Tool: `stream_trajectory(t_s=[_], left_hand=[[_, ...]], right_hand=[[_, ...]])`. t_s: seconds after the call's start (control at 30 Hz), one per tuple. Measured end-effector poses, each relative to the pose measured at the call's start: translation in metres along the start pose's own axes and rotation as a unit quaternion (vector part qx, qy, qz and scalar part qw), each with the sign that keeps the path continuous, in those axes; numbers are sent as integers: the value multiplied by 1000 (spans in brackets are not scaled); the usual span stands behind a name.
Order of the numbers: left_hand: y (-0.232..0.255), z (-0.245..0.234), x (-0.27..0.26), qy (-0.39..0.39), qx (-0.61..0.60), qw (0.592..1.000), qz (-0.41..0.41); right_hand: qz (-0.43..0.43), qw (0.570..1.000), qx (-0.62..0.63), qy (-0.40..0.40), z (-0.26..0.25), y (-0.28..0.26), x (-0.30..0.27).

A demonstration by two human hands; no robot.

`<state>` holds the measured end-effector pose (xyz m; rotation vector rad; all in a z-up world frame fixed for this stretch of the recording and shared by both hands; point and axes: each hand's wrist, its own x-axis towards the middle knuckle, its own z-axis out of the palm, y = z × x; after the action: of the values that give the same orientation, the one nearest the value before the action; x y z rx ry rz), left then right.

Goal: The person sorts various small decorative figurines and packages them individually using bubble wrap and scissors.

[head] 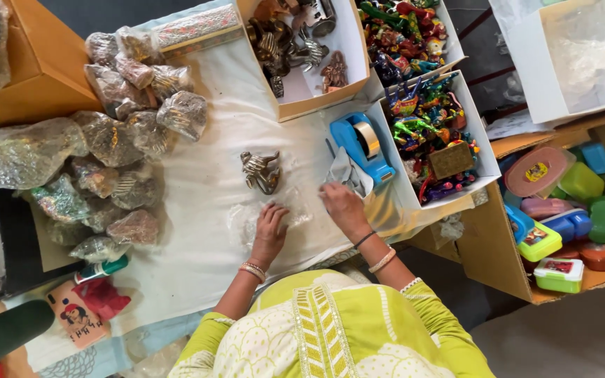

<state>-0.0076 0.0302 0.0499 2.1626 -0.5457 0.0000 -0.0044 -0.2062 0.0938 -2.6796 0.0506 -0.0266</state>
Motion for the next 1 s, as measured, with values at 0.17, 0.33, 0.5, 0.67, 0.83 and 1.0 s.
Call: stream_trajectory(t_s=[0.17,0.33,0.5,0.67,0.83,1.0], left_hand=[[-24,9,-14,63,-42,997,-29],[-58,-24,-22,19,81,995,-54],[-82,-44,-39,-89,228,970,11],[-99,-56,-43,0,238,966,-100],[-75,-65,-54,45,223,971,-72],[-57,-49,-56,-31,226,974,9]], right_hand=[[-161,976,94,-111,40,-17,2],[-166,980,58,-95,58,2,-7],[-123,986,54,-102,44,7,-10],[-108,987,60,-104,44,7,-10],[-101,990,55,-82,40,7,-9],[-92,992,80,11,37,19,-18]])
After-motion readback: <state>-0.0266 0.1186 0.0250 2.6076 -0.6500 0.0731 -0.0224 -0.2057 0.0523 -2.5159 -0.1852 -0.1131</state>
